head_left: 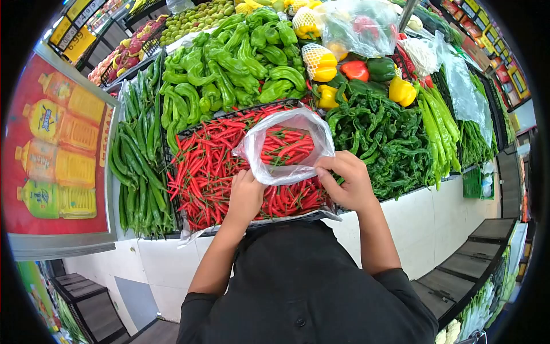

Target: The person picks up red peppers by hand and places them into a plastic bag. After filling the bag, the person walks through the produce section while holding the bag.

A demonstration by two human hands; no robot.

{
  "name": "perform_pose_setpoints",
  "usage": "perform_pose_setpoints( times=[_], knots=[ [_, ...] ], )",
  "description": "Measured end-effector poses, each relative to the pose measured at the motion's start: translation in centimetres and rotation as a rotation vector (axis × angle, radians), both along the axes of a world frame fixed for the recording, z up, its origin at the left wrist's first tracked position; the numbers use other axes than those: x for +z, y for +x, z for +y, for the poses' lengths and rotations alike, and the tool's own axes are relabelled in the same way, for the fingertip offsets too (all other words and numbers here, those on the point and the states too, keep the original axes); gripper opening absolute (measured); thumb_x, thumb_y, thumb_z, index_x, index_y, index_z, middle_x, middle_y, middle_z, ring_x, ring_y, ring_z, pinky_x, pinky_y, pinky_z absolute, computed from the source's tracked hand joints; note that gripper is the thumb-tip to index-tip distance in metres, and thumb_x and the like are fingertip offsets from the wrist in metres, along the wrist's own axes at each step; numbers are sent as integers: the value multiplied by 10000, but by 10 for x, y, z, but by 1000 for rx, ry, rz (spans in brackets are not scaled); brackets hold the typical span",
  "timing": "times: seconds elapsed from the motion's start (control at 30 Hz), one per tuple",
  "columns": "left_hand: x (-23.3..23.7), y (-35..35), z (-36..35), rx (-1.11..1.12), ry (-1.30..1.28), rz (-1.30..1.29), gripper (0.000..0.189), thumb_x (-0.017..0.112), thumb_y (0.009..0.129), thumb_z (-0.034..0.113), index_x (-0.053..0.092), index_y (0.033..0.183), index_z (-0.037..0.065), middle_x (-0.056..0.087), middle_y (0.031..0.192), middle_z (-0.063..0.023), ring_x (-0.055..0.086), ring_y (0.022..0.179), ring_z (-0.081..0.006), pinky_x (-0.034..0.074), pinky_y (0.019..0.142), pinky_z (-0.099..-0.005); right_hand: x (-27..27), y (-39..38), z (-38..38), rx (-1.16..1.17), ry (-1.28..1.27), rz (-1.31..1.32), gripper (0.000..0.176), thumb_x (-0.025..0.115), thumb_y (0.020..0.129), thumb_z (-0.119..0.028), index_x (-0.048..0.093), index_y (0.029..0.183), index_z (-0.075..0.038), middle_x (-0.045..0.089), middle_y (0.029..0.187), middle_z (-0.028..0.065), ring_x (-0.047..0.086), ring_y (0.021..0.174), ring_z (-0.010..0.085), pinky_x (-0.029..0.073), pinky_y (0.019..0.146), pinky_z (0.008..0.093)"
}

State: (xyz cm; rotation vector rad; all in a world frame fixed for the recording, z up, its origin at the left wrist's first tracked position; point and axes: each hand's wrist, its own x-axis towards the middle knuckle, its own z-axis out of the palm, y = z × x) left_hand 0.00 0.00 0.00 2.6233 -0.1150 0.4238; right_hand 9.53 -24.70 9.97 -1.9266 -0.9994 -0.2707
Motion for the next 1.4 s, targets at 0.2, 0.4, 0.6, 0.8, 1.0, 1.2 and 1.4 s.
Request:
perform_pose_setpoints(
  times=[0.2, 0.4, 0.6, 0.8, 1.0, 1.2, 1.4],
  knots=[
    [1, 0, -10, -30, -16, 69, 257, 711, 828, 65, 690, 1081, 26, 650, 1008, -176, 584, 935, -379, 461, 828, -491, 0, 1, -10, -2, -41, -3, 68, 717, 838, -56, 688, 900, -58, 666, 786, 96, 626, 714, 305, 486, 669, 389],
    [21, -8, 7, -68, -23, 81, 225, 710, 821, 34, 692, 1045, 29, 647, 970, -152, 590, 890, -346, 482, 803, -455, -2, 0, -5, -7, -18, -7, 70, 716, 840, -61, 688, 904, -67, 653, 769, 93, 623, 701, 300, 480, 666, 396],
    [89, -36, 18, 28, -374, 66, 137, 747, 775, -37, 707, 903, -11, 698, 888, -126, 678, 855, -293, 535, 776, -362, -4, -5, -9, 9, -57, 11, 82, 717, 837, -72, 699, 916, -75, 646, 760, 85, 618, 690, 289, 471, 661, 387],
    [117, -35, 31, 38, -820, -210, 220, 686, 841, -128, 688, 1022, -3, 680, 1040, -140, 672, 916, -192, 556, 789, -287, 1, -8, -7, 43, -69, 12, 83, 720, 827, -71, 701, 908, -68, 643, 760, 81, 617, 693, 281, 469, 663, 389],
    [104, 34, -12, -98, -864, -261, 162, 714, 838, -99, 712, 977, -16, 720, 1016, -135, 702, 951, -209, 574, 817, -301, 1, -9, -7, 62, -88, -6, 93, 721, 826, -77, 701, 917, -74, 641, 758, 76, 619, 697, 280, 469, 666, 390],
    [68, 79, -35, -76, -811, -174, 104, 717, 858, -58, 684, 954, -36, 722, 1044, -143, 711, 978, -216, 588, 853, -320, -1, -14, -9, 69, -68, -6, 107, 721, 826, -81, 702, 931, -80, 636, 757, 69, 616, 700, 280, 471, 672, 394],
    [69, 85, -40, -86, -916, -1, 96, 672, 908, -73, 642, 993, -40, 690, 1132, -122, 682, 1041, -172, 559, 925, -297, -2, -13, -9, 58, -73, -4, 109, 724, 827, -86, 701, 934, -84, 637, 757, 65, 616, 702, 277, 472, 677, 393]
  ],
)
